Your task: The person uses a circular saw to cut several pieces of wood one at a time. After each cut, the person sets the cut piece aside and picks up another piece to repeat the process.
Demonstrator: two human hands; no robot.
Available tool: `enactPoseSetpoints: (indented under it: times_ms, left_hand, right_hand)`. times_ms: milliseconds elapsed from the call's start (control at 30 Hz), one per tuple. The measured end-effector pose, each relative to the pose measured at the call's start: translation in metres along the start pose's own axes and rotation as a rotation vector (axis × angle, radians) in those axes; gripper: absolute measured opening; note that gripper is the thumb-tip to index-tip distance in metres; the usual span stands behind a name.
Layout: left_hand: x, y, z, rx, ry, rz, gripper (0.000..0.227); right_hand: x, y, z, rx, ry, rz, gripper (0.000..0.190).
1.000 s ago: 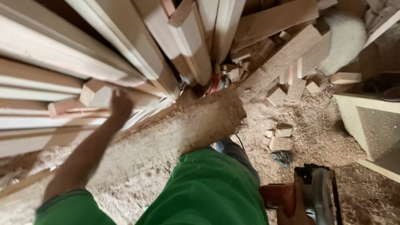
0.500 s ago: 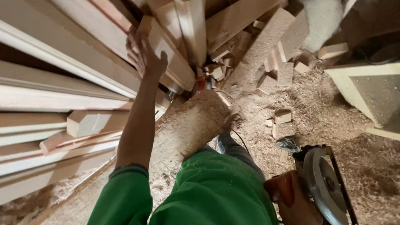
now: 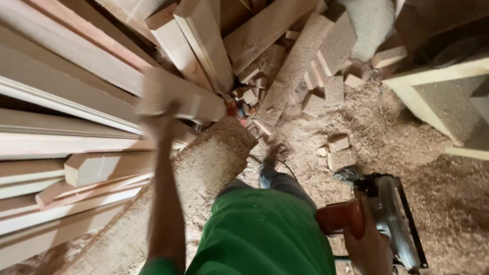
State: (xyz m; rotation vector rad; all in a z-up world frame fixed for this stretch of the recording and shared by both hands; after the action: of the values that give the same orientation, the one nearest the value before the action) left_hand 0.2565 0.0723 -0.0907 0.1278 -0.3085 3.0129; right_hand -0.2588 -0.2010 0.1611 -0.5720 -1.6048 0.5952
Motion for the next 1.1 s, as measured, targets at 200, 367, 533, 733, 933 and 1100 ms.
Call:
enactPoseSetpoints:
  times_ms: [200, 367, 533, 733, 933, 1100]
  left_hand:
    - [0.01, -0.176, 0.121, 0.429, 0.269, 0.108, 0.041]
    - [0.075, -0.185, 0.185, 0.727, 0.356, -0.021, 0.025]
    - [0.152, -0.134, 0.153, 0.831, 0.024, 0.044, 0.039]
    - [0.239, -0.101, 0.04, 0.863, -0.313, 0.128, 0.054]
    - [0.314, -0.106, -0.089, 0.35, -1.153, -0.251, 0.103]
    - [0.268, -0.121, -0.049, -1.031, -0.53, -0.628, 0.076]
  right_hand:
    - [-0.034, -0.009, 0.005, 0.012, -0.035, -0.12, 0.084]
    - [-0.058, -0.018, -0.023, 0.143, -0.258, -0.08, 0.085]
    - [-0.062, -0.025, -0.052, 0.161, -0.372, -0.042, 0.087]
    - [-0.065, -0.029, -0.08, 0.26, -0.446, -0.053, 0.088]
    - [-0.068, -0.029, -0.089, 0.235, -0.352, -0.166, 0.089]
    - [-0.057, -0.023, -0.087, 0.284, -0.373, -0.024, 0.087]
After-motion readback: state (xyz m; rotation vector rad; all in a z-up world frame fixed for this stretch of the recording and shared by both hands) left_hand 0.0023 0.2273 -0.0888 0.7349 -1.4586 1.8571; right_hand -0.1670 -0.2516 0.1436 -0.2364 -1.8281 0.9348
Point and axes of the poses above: each hand's wrist, its own x-axis away from the middle knuckle, its own y-axis out of the palm, z = x × y, the point moved 6 cm from there along -x, towards the middle knuckle, and after that the axes turned 11 degrees about -z, right-handed, at the moved point
